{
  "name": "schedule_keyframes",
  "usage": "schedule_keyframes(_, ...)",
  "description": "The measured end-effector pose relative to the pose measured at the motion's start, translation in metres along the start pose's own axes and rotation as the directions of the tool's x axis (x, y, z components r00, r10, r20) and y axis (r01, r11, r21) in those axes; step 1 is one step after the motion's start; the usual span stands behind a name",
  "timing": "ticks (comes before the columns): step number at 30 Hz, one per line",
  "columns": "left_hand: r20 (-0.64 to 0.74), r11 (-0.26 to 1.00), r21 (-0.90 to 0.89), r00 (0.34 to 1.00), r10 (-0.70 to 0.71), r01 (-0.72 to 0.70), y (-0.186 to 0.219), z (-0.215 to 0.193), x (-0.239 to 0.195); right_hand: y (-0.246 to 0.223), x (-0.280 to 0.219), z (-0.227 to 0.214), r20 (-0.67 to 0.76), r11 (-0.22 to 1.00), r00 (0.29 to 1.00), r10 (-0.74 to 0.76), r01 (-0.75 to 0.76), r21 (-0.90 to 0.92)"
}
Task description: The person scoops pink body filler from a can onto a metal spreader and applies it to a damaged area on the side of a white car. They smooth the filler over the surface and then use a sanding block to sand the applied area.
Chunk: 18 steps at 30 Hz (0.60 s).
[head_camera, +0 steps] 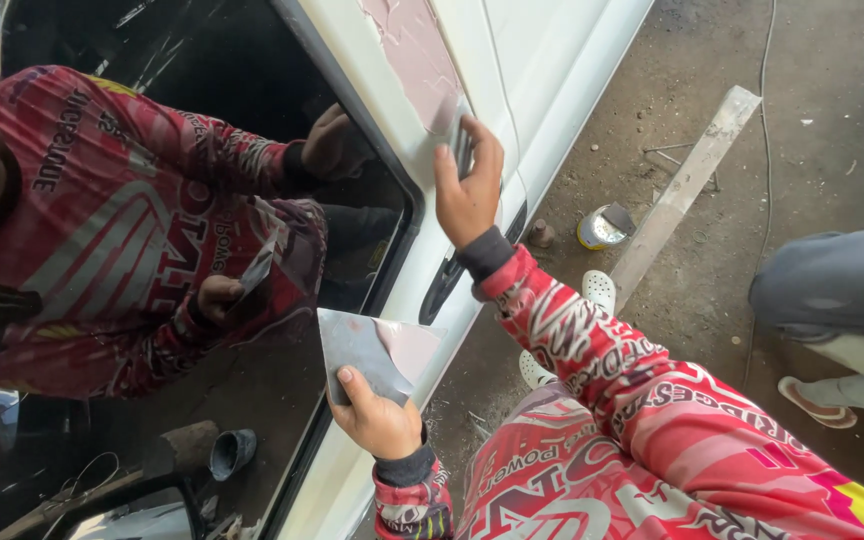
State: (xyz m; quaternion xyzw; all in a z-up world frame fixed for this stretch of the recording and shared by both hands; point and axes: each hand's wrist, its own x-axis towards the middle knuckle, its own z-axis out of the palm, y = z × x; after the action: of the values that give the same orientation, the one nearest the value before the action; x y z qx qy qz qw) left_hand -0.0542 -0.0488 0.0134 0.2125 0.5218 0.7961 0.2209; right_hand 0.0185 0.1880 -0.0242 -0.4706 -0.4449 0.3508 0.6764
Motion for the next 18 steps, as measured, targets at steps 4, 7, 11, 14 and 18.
schedule_keyframes(4, -0.022, 1.0, 0.023, 1.0, -0.011, 0.011, -0.002, -0.005, 0.001, 0.014, -0.006, 0.021, -0.048, 0.989, 0.992, -0.118, 0.112, -0.098)
schedule_keyframes(7, -0.033, 0.999, 0.042, 0.999, -0.01, 0.011, -0.005, 0.001, 0.007, 0.013, -0.026, 0.013, -0.026, 0.979, 0.982, -0.189, 0.186, -0.088)
schedule_keyframes(11, 0.013, 0.999, 0.033, 0.999, -0.034, 0.033, -0.019, 0.013, 0.016, -0.004, -0.031, -0.044, 0.374, 0.999, 0.927, 0.033, -0.032, -0.008)
schedule_keyframes(14, 0.094, 0.988, -0.039, 0.985, -0.142, 0.146, -0.033, 0.03, 0.02, -0.027, -0.017, -0.102, 0.687, 0.939, 0.718, 0.116, -0.305, 0.16)
schedule_keyframes(18, 0.298, 0.884, -0.239, 0.897, -0.326, 0.401, -0.053, 0.049, 0.006, -0.083, 0.002, -0.163, 0.902, 0.895, 0.31, -0.302, -0.232, 0.38)
